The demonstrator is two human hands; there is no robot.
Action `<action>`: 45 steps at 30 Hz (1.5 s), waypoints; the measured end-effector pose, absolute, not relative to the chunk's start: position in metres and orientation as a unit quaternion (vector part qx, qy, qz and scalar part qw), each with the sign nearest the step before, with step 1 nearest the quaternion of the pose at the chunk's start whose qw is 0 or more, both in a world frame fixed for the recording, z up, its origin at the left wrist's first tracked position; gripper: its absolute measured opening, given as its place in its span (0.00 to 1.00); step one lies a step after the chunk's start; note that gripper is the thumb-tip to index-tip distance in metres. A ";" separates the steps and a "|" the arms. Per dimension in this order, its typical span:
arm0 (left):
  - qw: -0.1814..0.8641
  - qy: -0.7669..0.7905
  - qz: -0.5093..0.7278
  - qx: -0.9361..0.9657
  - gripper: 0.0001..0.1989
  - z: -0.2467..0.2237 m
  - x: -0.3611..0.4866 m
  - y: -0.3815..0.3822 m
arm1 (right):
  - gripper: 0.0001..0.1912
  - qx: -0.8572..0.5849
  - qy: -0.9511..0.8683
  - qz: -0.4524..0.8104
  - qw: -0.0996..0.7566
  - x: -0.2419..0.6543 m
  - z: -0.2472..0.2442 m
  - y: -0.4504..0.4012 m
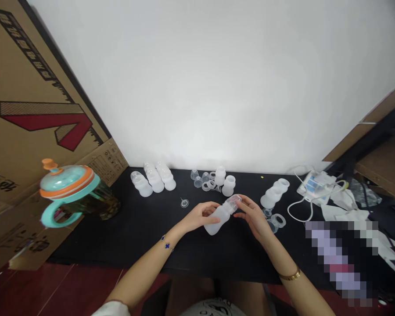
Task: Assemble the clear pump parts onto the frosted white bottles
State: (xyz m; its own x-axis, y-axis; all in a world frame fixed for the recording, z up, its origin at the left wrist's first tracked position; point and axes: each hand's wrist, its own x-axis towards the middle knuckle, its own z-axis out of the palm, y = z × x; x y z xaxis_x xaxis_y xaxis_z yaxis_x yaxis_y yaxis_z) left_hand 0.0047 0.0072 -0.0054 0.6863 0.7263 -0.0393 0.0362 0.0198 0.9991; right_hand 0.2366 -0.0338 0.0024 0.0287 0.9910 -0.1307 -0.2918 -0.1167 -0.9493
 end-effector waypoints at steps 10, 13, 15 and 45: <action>0.650 0.298 0.262 0.649 0.28 -0.004 0.005 0.007 | 0.18 -0.460 -0.378 0.591 0.545 0.236 0.005 -0.035; 0.648 0.297 0.264 0.649 0.28 -0.005 0.006 0.007 | 0.17 -0.460 -0.378 0.590 0.544 0.235 0.005 -0.036; 0.649 0.295 0.266 0.649 0.28 -0.005 0.006 0.007 | 0.18 -0.463 -0.378 0.590 0.543 0.235 0.005 -0.036; 0.655 0.304 0.260 0.642 0.29 -0.005 0.006 0.006 | 0.20 -0.479 -0.371 0.581 0.544 0.233 0.009 -0.036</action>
